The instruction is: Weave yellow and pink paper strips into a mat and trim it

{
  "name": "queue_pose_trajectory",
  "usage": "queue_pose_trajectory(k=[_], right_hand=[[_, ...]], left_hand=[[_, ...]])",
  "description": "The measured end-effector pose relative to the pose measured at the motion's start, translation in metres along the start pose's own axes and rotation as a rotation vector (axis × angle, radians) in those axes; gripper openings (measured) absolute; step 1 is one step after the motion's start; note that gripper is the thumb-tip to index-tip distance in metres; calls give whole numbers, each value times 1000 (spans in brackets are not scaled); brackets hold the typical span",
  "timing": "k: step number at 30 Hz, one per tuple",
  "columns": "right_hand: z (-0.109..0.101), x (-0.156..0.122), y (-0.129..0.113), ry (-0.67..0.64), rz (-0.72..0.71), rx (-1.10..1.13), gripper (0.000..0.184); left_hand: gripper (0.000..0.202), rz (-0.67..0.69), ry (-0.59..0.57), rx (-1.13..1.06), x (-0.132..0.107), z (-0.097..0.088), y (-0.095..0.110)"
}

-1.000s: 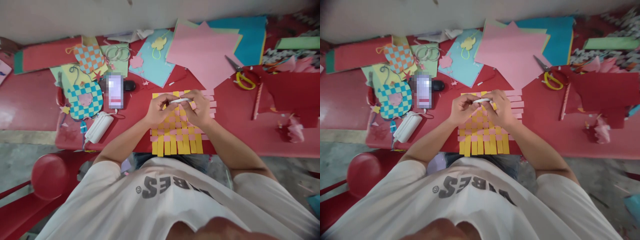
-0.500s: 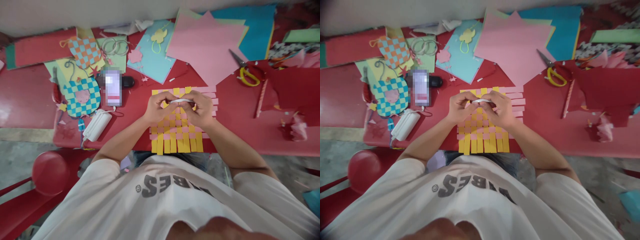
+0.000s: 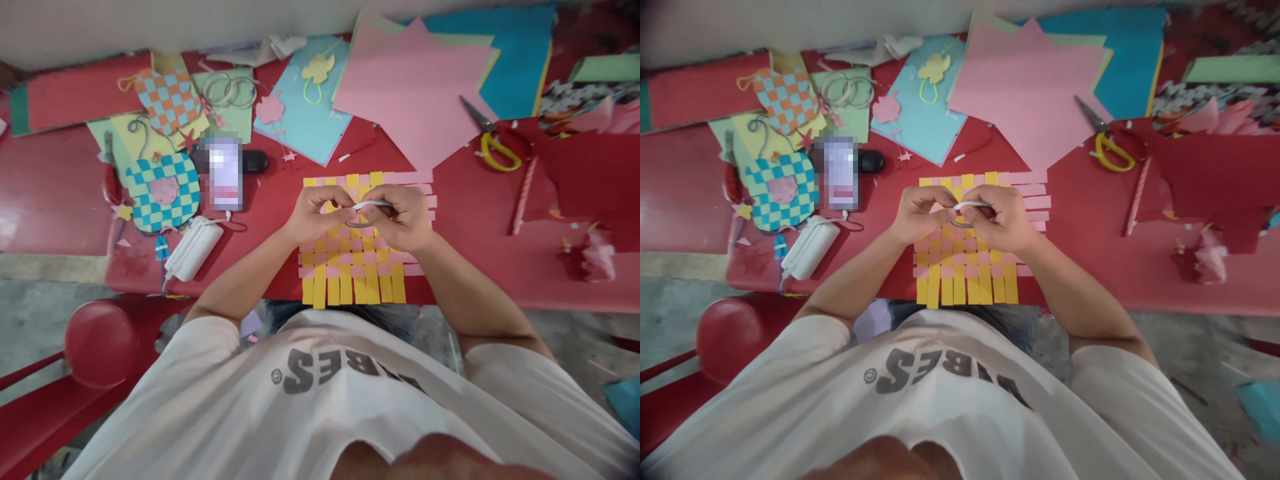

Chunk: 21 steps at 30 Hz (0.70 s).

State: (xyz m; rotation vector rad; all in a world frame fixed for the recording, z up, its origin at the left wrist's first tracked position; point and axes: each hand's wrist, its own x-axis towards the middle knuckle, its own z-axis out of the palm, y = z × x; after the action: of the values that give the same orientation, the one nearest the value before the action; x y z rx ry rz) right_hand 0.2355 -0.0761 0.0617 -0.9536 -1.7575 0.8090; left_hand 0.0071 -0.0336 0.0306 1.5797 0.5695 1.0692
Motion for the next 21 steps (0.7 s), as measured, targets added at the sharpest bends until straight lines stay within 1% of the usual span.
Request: queue_pose_trajectory(k=[8, 11, 14, 16, 18, 21], right_hand=[[0, -1, 4, 0, -3, 23, 32], [1, -1, 3, -20, 1, 36, 30], [2, -2, 2, -56, 11, 61, 31], [3, -2, 2, -66, 19, 66, 33], [4, -2, 3, -67, 16, 62, 35], [5, -1, 3, -47, 10, 32, 41]], left_hand=[[25, 32, -4, 5, 1, -1, 0], [33, 29, -13, 16, 1, -2, 2], [42, 37, -6, 76, 1, -2, 4], [43, 55, -1, 121, 1, -1, 5], [43, 84, 17, 153, 1, 1, 6], [44, 160, 98, 209, 1, 2, 7]])
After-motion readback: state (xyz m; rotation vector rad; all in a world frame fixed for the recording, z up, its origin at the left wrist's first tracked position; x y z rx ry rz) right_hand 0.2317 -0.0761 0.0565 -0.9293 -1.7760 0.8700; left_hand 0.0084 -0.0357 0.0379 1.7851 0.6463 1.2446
